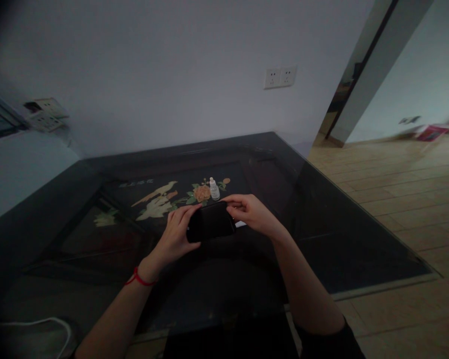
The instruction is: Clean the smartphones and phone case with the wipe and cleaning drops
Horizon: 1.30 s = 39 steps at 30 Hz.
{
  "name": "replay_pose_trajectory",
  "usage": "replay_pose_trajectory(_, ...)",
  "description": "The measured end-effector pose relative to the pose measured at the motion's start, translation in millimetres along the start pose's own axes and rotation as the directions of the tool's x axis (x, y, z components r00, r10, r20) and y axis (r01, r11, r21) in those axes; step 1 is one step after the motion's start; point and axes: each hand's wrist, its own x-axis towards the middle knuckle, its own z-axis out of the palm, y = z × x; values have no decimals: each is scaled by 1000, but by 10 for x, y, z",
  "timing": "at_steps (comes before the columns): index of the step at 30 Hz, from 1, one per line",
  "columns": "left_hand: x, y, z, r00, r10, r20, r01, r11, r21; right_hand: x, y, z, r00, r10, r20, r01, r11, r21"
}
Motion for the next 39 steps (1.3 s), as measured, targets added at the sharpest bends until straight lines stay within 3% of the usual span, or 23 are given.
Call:
replay_pose_trajectory(11,-3,-24,-40,997,70,18,-71,996,58,0,1,-13,998,17,56,-15,999,-29)
replay_pose_trajectory(19,7,-12,-83,996,56,71,-57,998,5,16,65,-18,996,54,66,-57,998,40)
replay_pose_trajectory(31,8,13,-92,997,56,60,-52,996,-74,20,72,5,995,96,-15,-94,991,94)
replay_pose_trajectory(36,-1,33,-8,998,42,52,-37,993,-108,19,86,-6,989,149,-9,-146,977,155)
replay_pose_trajectory(39,7,34,64,999,-9,40,15,990,-137,32,79,15,993,111,-44,-104,985,141)
